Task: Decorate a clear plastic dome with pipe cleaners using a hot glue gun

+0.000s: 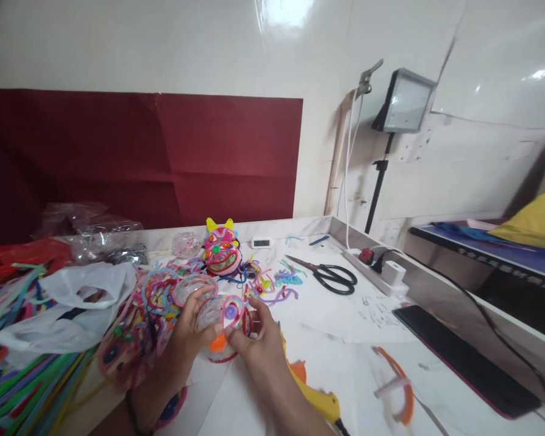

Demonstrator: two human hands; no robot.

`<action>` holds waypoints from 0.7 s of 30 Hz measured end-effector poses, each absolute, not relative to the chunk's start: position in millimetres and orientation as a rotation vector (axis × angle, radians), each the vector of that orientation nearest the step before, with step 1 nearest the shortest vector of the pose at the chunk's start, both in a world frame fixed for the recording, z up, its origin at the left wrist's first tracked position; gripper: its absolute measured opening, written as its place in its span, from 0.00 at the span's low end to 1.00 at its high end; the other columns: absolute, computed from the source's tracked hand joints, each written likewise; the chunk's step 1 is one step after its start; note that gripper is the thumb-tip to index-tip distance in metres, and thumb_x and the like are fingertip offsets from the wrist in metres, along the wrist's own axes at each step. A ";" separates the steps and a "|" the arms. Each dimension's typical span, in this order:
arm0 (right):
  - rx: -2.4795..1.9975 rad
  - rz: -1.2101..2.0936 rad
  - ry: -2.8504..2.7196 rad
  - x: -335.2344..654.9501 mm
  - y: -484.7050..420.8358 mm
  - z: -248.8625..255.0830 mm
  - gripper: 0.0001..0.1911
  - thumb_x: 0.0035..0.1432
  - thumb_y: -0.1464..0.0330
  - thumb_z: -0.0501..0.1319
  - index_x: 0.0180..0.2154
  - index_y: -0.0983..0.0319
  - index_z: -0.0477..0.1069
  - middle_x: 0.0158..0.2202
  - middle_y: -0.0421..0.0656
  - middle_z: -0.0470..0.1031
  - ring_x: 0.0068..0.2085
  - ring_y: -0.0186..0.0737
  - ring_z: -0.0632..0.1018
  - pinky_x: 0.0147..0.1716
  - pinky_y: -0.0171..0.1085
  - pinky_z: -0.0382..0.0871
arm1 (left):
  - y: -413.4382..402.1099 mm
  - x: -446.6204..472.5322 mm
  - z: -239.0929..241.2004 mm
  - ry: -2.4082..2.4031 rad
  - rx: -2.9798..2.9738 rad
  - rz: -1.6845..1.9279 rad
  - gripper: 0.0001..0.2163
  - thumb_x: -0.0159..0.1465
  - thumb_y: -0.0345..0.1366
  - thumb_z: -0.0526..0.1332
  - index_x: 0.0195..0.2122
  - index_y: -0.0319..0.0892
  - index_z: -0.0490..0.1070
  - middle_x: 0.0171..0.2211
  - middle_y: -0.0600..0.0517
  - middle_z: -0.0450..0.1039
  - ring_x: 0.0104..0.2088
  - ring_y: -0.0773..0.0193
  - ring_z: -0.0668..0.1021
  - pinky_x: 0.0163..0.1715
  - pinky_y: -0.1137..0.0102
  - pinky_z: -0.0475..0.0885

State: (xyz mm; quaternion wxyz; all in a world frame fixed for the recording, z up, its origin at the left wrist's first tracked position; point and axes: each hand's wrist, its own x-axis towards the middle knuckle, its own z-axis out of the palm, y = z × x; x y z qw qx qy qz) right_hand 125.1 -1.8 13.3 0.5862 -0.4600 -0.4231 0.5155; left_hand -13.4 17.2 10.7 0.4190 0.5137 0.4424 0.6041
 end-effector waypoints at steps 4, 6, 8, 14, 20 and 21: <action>-1.058 1.175 -0.987 127.1 -0.1 8.2 0.33 0.38 0.63 0.69 0.50 0.62 0.68 0.33 0.42 0.76 0.34 0.44 0.77 0.31 0.39 0.70 | 16.1 -14.2 8.0 1.144 1.338 1.505 0.31 0.44 0.36 0.67 0.51 0.41 0.62 0.44 0.47 0.71 0.42 0.55 0.75 0.40 0.66 0.72; -1.048 1.198 -0.999 128.8 0.5 6.9 0.34 0.38 0.63 0.70 0.50 0.62 0.68 0.34 0.42 0.76 0.34 0.44 0.77 0.32 0.39 0.71 | 15.4 -14.5 7.6 1.166 1.366 1.482 0.32 0.45 0.36 0.66 0.52 0.40 0.61 0.46 0.46 0.70 0.44 0.53 0.75 0.42 0.64 0.71; -1.039 1.223 -0.996 129.9 0.2 7.2 0.34 0.38 0.63 0.70 0.50 0.63 0.67 0.34 0.42 0.76 0.34 0.43 0.77 0.32 0.38 0.71 | 15.4 -14.7 7.3 1.178 1.378 1.469 0.33 0.44 0.37 0.66 0.53 0.40 0.61 0.47 0.44 0.69 0.45 0.51 0.74 0.44 0.62 0.71; -1.018 1.174 -0.950 126.0 -2.2 8.1 0.33 0.38 0.65 0.69 0.49 0.64 0.67 0.31 0.40 0.75 0.33 0.43 0.77 0.31 0.38 0.71 | 17.2 -16.3 1.7 1.132 1.426 1.455 0.32 0.45 0.37 0.65 0.53 0.40 0.60 0.52 0.43 0.66 0.54 0.47 0.69 0.52 0.60 0.66; -0.999 1.122 -0.993 123.6 -0.4 0.5 0.33 0.39 0.64 0.69 0.49 0.62 0.66 0.31 0.40 0.74 0.33 0.43 0.77 0.31 0.39 0.71 | 18.1 -18.1 -3.0 1.096 1.451 1.435 0.32 0.46 0.35 0.63 0.55 0.40 0.59 0.51 0.45 0.67 0.52 0.49 0.71 0.52 0.61 0.67; -0.997 1.121 -1.003 124.0 0.0 -0.4 0.33 0.39 0.63 0.69 0.50 0.62 0.66 0.31 0.39 0.74 0.33 0.43 0.77 0.32 0.39 0.71 | 18.3 -18.1 -3.3 1.093 1.451 1.442 0.33 0.46 0.35 0.63 0.55 0.40 0.59 0.50 0.45 0.67 0.52 0.49 0.71 0.52 0.60 0.67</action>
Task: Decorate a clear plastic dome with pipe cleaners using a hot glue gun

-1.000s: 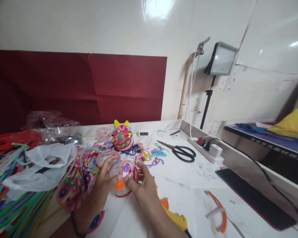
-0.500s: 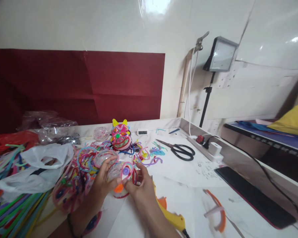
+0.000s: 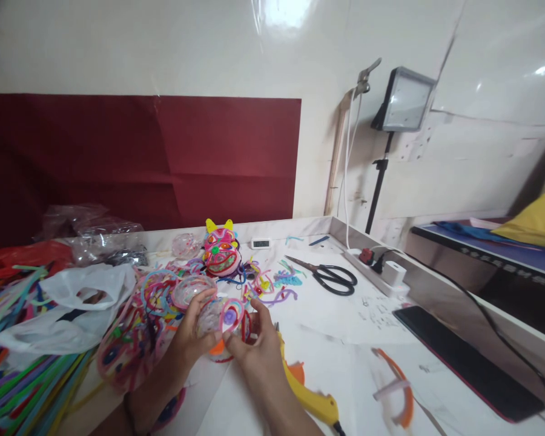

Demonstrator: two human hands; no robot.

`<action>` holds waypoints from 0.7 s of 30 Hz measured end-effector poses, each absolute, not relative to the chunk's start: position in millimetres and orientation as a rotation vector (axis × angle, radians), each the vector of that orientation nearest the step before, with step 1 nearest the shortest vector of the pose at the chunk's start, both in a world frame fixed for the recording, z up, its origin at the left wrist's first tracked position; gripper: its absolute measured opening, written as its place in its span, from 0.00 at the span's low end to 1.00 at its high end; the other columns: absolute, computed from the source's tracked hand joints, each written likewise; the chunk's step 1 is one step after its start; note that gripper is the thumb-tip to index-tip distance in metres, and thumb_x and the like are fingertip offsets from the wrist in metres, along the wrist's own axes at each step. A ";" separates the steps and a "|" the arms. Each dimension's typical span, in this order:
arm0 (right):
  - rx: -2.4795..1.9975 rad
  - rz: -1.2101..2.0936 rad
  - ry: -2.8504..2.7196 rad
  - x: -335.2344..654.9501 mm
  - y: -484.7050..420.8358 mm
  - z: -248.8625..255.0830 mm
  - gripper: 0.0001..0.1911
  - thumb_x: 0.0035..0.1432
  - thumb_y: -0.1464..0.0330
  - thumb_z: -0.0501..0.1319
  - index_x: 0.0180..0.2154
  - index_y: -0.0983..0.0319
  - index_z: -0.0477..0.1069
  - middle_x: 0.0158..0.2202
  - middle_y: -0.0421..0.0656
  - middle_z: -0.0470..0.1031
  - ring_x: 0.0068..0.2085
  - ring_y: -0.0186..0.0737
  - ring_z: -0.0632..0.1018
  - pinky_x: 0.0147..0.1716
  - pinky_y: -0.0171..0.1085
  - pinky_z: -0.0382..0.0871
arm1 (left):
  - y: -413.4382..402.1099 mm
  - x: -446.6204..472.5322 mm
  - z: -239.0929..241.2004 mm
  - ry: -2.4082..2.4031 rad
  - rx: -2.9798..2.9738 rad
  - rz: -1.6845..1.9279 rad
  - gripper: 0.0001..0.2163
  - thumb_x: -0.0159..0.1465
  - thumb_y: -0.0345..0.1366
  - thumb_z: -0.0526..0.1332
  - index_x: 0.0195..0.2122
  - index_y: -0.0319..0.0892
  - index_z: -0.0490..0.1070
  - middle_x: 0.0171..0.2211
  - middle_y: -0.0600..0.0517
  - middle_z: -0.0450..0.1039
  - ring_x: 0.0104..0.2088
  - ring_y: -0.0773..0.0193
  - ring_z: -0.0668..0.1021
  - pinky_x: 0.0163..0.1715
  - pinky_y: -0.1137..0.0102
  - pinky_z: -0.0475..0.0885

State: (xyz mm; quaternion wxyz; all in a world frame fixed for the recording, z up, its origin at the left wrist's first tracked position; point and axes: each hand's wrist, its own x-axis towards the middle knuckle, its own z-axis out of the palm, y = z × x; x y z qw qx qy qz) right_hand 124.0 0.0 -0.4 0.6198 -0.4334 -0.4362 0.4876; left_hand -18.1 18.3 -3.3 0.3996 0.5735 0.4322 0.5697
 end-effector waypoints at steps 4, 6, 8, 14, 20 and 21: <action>-0.995 1.172 -1.040 125.1 1.2 -3.1 0.35 0.39 0.64 0.70 0.51 0.61 0.65 0.32 0.39 0.74 0.34 0.43 0.77 0.32 0.39 0.72 | 18.9 -17.9 -4.0 1.093 1.472 1.470 0.33 0.46 0.34 0.63 0.56 0.40 0.59 0.50 0.45 0.67 0.52 0.49 0.71 0.52 0.59 0.67; -0.992 1.152 -1.023 124.5 1.1 -3.6 0.34 0.39 0.65 0.70 0.51 0.61 0.65 0.33 0.40 0.74 0.35 0.43 0.77 0.32 0.39 0.73 | 18.4 -17.5 -3.2 1.094 1.480 1.482 0.33 0.46 0.34 0.64 0.56 0.41 0.59 0.51 0.44 0.67 0.53 0.48 0.71 0.52 0.59 0.67; -0.999 1.131 -0.991 123.6 0.6 -2.6 0.35 0.38 0.64 0.69 0.51 0.61 0.65 0.33 0.40 0.73 0.35 0.44 0.77 0.32 0.39 0.73 | 17.4 -17.1 -1.0 1.096 1.487 1.483 0.33 0.46 0.34 0.64 0.56 0.41 0.59 0.51 0.44 0.67 0.53 0.48 0.70 0.51 0.59 0.68; -1.018 1.217 -0.981 125.4 -1.2 6.9 0.38 0.34 0.64 0.70 0.50 0.64 0.65 0.36 0.45 0.77 0.38 0.48 0.78 0.38 0.44 0.74 | 14.4 -18.2 4.9 1.128 1.561 1.499 0.35 0.45 0.36 0.65 0.57 0.41 0.58 0.53 0.43 0.66 0.54 0.47 0.69 0.50 0.60 0.69; -0.995 1.186 -1.136 127.9 -0.9 6.4 0.26 0.38 0.65 0.67 0.43 0.63 0.71 0.40 0.47 0.79 0.41 0.50 0.78 0.41 0.44 0.72 | 16.9 -21.7 2.4 1.031 1.638 1.509 0.35 0.47 0.34 0.65 0.57 0.42 0.55 0.52 0.43 0.66 0.50 0.48 0.74 0.47 0.60 0.72; -0.983 1.176 -1.148 127.7 -0.9 5.5 0.24 0.39 0.65 0.67 0.43 0.62 0.72 0.39 0.46 0.79 0.40 0.49 0.78 0.40 0.43 0.72 | 17.9 -22.3 1.5 1.012 1.649 1.523 0.35 0.47 0.34 0.65 0.57 0.42 0.55 0.53 0.42 0.66 0.51 0.47 0.74 0.48 0.59 0.72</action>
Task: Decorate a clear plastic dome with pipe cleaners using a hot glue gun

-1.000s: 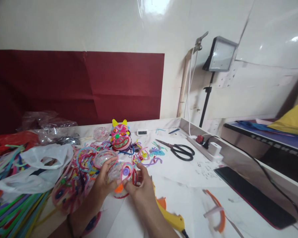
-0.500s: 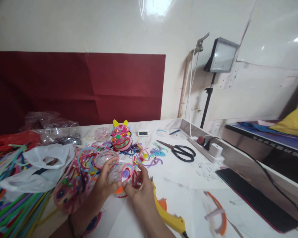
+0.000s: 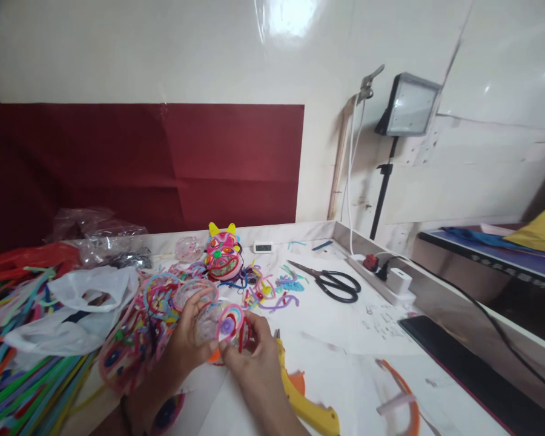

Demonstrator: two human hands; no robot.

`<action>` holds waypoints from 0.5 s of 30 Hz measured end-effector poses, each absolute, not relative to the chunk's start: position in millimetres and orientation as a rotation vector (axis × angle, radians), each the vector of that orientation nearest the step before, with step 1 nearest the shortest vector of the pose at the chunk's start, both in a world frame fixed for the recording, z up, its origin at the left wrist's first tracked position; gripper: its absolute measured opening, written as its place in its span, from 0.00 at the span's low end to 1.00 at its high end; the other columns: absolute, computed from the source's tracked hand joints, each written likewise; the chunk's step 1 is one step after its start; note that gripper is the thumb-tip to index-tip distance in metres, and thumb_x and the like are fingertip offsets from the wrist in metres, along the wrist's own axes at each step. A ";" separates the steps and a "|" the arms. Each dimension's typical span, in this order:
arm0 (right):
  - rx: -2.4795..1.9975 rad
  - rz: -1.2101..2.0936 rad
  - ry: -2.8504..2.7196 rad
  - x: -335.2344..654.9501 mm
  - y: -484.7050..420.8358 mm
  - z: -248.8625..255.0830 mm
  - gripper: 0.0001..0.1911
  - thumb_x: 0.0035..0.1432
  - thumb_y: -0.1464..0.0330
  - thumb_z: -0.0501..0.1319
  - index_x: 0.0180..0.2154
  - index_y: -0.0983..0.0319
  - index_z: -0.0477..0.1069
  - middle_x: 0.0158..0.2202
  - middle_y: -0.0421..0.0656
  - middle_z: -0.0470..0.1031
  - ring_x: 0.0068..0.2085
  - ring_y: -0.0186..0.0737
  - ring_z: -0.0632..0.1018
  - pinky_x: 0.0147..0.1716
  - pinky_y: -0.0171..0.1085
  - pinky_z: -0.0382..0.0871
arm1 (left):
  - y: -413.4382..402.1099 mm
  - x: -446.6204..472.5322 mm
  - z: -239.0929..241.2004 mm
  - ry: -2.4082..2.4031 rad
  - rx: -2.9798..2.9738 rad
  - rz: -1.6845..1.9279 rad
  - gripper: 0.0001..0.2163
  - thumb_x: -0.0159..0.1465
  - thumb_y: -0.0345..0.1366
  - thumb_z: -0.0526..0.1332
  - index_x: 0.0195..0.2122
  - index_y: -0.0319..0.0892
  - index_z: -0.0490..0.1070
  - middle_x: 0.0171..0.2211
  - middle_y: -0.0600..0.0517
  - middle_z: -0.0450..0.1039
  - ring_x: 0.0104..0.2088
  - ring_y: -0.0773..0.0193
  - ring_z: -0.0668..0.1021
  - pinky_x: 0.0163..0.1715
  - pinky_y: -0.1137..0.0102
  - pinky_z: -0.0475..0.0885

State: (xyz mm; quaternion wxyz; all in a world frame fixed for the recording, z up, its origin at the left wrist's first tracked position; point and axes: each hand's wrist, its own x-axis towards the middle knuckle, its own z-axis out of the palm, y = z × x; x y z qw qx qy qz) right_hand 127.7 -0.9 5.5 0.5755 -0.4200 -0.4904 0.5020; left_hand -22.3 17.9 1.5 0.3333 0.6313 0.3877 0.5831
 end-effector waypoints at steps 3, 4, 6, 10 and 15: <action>-0.920 1.179 -1.142 125.7 -1.3 3.2 0.20 0.42 0.68 0.66 0.42 0.61 0.71 0.35 0.42 0.78 0.37 0.46 0.77 0.37 0.40 0.71 | 20.8 -23.9 -1.9 0.989 1.696 1.534 0.35 0.47 0.34 0.65 0.58 0.43 0.56 0.52 0.43 0.67 0.51 0.47 0.74 0.48 0.58 0.72; -0.895 1.187 -1.137 124.9 -1.4 2.7 0.19 0.42 0.69 0.65 0.41 0.61 0.70 0.33 0.41 0.77 0.36 0.45 0.77 0.37 0.40 0.71 | 21.7 -24.5 -3.3 0.995 1.710 1.532 0.35 0.47 0.33 0.65 0.58 0.43 0.56 0.52 0.43 0.67 0.51 0.47 0.74 0.48 0.58 0.72; -0.854 1.205 -1.121 123.3 -1.7 1.9 0.18 0.43 0.71 0.64 0.41 0.60 0.69 0.31 0.39 0.76 0.35 0.44 0.76 0.36 0.39 0.70 | 23.1 -26.0 -6.2 1.027 1.719 1.535 0.36 0.46 0.33 0.65 0.58 0.43 0.56 0.52 0.44 0.67 0.51 0.46 0.73 0.49 0.58 0.71; -0.813 1.213 -1.081 121.2 -1.3 -1.4 0.19 0.42 0.71 0.65 0.40 0.59 0.67 0.32 0.39 0.76 0.36 0.44 0.76 0.37 0.38 0.70 | 24.9 -29.0 -9.8 1.020 1.713 1.522 0.37 0.46 0.33 0.67 0.59 0.43 0.56 0.52 0.44 0.67 0.53 0.46 0.72 0.50 0.58 0.71; -0.797 1.198 -1.071 119.9 -0.1 -5.6 0.19 0.41 0.68 0.66 0.39 0.59 0.67 0.34 0.41 0.76 0.37 0.44 0.75 0.37 0.39 0.70 | 24.1 -26.2 -7.3 0.969 1.716 1.563 0.37 0.47 0.40 0.69 0.58 0.43 0.57 0.54 0.43 0.66 0.54 0.45 0.71 0.52 0.58 0.70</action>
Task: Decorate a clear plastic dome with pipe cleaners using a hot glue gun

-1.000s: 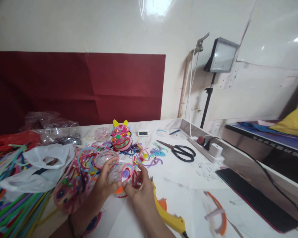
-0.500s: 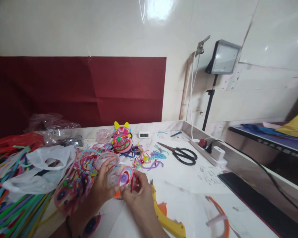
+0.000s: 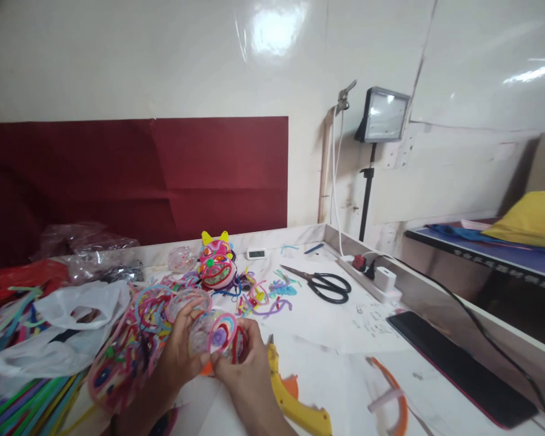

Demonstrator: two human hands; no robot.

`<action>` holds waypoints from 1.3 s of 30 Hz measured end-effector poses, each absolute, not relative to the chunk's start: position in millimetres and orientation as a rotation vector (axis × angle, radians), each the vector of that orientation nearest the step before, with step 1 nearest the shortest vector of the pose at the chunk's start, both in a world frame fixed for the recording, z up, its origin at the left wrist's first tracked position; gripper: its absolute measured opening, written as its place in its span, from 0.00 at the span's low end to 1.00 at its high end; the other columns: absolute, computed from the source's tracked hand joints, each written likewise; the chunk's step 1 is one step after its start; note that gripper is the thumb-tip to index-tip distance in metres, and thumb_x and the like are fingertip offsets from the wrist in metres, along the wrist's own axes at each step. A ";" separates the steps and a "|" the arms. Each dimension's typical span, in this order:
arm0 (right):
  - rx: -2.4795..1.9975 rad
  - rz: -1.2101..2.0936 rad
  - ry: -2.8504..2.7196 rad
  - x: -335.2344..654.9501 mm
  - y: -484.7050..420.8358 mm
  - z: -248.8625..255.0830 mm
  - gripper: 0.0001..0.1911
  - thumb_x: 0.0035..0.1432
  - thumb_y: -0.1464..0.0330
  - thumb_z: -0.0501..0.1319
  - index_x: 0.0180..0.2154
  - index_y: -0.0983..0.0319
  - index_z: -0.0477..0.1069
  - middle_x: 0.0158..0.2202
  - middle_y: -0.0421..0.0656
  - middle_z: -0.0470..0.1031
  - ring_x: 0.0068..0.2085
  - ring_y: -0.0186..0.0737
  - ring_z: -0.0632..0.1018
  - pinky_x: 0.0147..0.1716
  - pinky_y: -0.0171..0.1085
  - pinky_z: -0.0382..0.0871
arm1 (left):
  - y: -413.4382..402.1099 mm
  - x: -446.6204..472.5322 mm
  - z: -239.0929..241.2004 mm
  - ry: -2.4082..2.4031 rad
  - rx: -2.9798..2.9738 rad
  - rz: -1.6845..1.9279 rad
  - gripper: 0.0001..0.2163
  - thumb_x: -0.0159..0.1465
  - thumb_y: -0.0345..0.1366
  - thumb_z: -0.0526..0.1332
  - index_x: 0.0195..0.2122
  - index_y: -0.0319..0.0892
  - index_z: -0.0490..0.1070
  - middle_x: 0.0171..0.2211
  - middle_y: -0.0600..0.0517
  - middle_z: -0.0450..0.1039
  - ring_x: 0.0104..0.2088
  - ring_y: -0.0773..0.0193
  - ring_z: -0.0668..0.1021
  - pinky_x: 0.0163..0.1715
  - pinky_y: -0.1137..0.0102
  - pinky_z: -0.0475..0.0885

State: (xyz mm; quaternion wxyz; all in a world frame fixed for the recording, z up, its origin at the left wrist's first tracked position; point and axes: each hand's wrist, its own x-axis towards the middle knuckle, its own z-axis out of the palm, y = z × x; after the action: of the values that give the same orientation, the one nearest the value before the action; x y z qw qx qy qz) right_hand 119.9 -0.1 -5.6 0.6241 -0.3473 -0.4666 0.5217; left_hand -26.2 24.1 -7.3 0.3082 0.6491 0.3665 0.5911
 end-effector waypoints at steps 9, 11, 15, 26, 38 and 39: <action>-0.809 1.127 -1.068 121.0 -1.7 -1.8 0.19 0.40 0.68 0.68 0.38 0.59 0.69 0.33 0.40 0.77 0.35 0.43 0.75 0.36 0.38 0.70 | 24.8 -22.6 -10.6 1.011 1.681 1.597 0.36 0.46 0.38 0.68 0.57 0.43 0.57 0.56 0.42 0.64 0.56 0.43 0.69 0.56 0.55 0.66; -0.817 1.107 -1.041 120.5 -0.4 -3.5 0.20 0.40 0.66 0.69 0.38 0.59 0.70 0.32 0.40 0.77 0.34 0.44 0.76 0.35 0.38 0.70 | 25.1 -21.7 -12.6 0.999 1.653 1.587 0.37 0.45 0.37 0.68 0.57 0.43 0.57 0.55 0.42 0.65 0.55 0.43 0.70 0.54 0.55 0.68; -0.818 1.077 -1.010 121.6 2.5 -5.6 0.21 0.39 0.62 0.70 0.38 0.59 0.70 0.32 0.42 0.77 0.35 0.45 0.76 0.36 0.39 0.72 | 20.1 -15.7 -13.2 1.025 1.502 1.537 0.38 0.49 0.37 0.67 0.60 0.45 0.53 0.51 0.44 0.69 0.52 0.45 0.74 0.48 0.58 0.73; -0.802 1.116 -1.013 123.7 5.6 -12.7 0.22 0.42 0.63 0.70 0.41 0.59 0.69 0.37 0.44 0.77 0.40 0.47 0.76 0.42 0.42 0.71 | 13.8 -9.1 -11.5 1.063 1.381 1.485 0.32 0.52 0.37 0.64 0.58 0.41 0.56 0.57 0.40 0.67 0.53 0.50 0.74 0.50 0.61 0.72; -0.769 1.152 -1.060 122.5 4.3 -12.8 0.21 0.47 0.61 0.69 0.43 0.59 0.67 0.40 0.45 0.77 0.42 0.46 0.76 0.43 0.43 0.70 | 10.1 -11.6 7.5 1.229 1.356 1.392 0.32 0.48 0.37 0.65 0.54 0.38 0.60 0.52 0.39 0.72 0.48 0.49 0.78 0.43 0.62 0.76; -0.768 1.152 -1.068 122.8 3.8 -12.0 0.21 0.47 0.61 0.69 0.43 0.59 0.67 0.40 0.45 0.77 0.43 0.46 0.76 0.44 0.43 0.70 | 10.0 -11.4 7.7 1.253 1.376 1.400 0.32 0.48 0.37 0.65 0.55 0.38 0.60 0.52 0.39 0.72 0.47 0.49 0.78 0.43 0.62 0.76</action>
State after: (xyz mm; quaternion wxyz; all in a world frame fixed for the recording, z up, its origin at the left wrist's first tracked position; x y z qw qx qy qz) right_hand 122.8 3.8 -12.0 0.6415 -0.3369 -0.4687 0.5054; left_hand -11.4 10.0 7.7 0.3953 0.5429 0.4941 0.5521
